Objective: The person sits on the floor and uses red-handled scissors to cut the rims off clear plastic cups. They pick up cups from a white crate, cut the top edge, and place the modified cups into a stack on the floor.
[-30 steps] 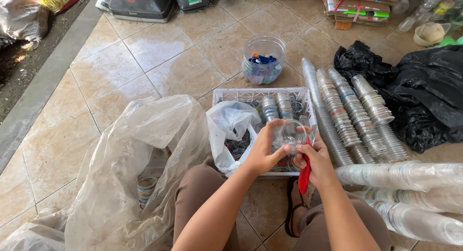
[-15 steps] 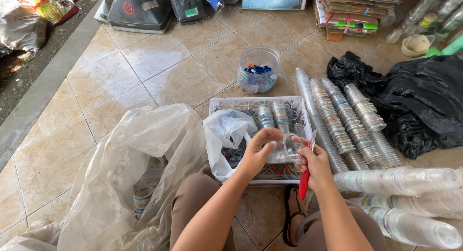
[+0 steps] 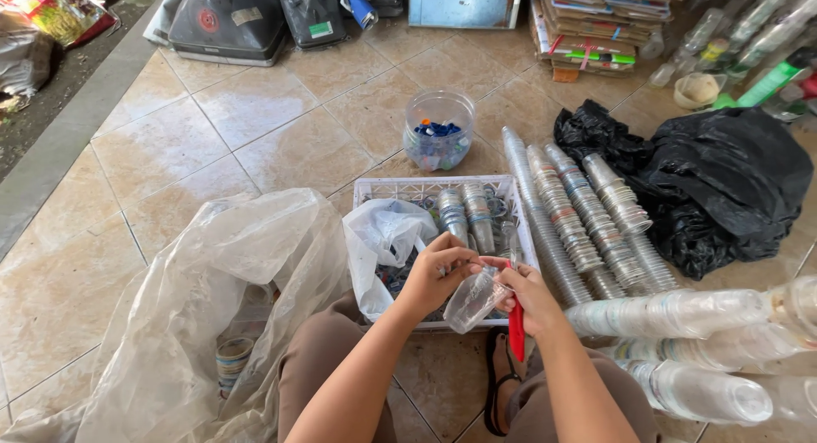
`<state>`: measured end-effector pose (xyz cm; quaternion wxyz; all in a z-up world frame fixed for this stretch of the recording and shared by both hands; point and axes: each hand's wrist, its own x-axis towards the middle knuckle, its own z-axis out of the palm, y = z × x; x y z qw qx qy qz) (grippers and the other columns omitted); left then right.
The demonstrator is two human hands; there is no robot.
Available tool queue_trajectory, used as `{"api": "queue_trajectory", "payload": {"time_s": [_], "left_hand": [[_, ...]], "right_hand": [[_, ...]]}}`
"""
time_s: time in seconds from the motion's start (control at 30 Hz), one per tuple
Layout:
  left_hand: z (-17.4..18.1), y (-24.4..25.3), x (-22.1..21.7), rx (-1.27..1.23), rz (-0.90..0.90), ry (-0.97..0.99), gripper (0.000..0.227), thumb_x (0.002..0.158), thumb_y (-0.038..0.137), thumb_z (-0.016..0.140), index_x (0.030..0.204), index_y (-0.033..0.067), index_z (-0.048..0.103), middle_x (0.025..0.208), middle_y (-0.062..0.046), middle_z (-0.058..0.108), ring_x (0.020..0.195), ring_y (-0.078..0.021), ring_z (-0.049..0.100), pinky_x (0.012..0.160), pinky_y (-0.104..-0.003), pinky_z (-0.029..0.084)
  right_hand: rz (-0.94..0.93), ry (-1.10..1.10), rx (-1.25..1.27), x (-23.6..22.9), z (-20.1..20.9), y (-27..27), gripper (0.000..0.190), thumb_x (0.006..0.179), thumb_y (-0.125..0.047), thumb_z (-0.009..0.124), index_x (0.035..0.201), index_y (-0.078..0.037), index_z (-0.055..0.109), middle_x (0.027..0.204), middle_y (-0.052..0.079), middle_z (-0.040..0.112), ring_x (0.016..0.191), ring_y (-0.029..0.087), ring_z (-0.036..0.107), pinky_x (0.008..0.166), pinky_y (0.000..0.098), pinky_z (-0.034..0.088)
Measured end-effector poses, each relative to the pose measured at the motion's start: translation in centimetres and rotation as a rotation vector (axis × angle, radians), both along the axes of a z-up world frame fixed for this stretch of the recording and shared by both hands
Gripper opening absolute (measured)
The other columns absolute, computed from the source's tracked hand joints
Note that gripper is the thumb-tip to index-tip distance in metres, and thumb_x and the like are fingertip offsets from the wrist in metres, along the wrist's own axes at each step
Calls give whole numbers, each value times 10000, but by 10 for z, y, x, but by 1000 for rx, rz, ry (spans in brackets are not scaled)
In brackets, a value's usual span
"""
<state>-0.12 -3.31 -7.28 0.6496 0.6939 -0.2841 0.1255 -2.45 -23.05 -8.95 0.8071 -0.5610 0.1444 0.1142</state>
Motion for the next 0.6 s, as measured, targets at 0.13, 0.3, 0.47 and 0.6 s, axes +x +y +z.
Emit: {"api": "queue_trajectory", "payload": {"time_s": [0.13,0.3,0.47,0.6], "left_hand": [[21,6,-4,35,55,-53,114,943,152,749,865,69,739,820,-33,497,684,-170,456,661,-307,499],[17,12,-3,269,228,-103,84,901,161,786,878,115,720,810,-5,610,752,-187,643,693,-296,549],[18,19,3,473,256,-65,129,961,196,727,887,90,723,774,-16,629,673,-170,654,594,-287,551],[28,20,1,535,269,-11,135,982,204,698,910,91,712,780,-11,641,670,-179,668,571,-305,554]], "right_hand": [[-20,0,32,4,3,2,401,836,-81,669,1222,27,700,535,10,376,364,92,402,347,251,361],[-106,98,-179,12,-21,-1,334,923,-201,700,1224,-64,660,578,79,496,404,135,420,360,265,348],[-97,136,-287,20,-33,-5,275,922,-296,686,1080,-74,651,579,117,548,414,197,490,336,320,412],[-116,72,-288,20,-21,-4,276,934,-279,620,1139,-95,594,601,115,544,430,207,507,348,330,432]]}}
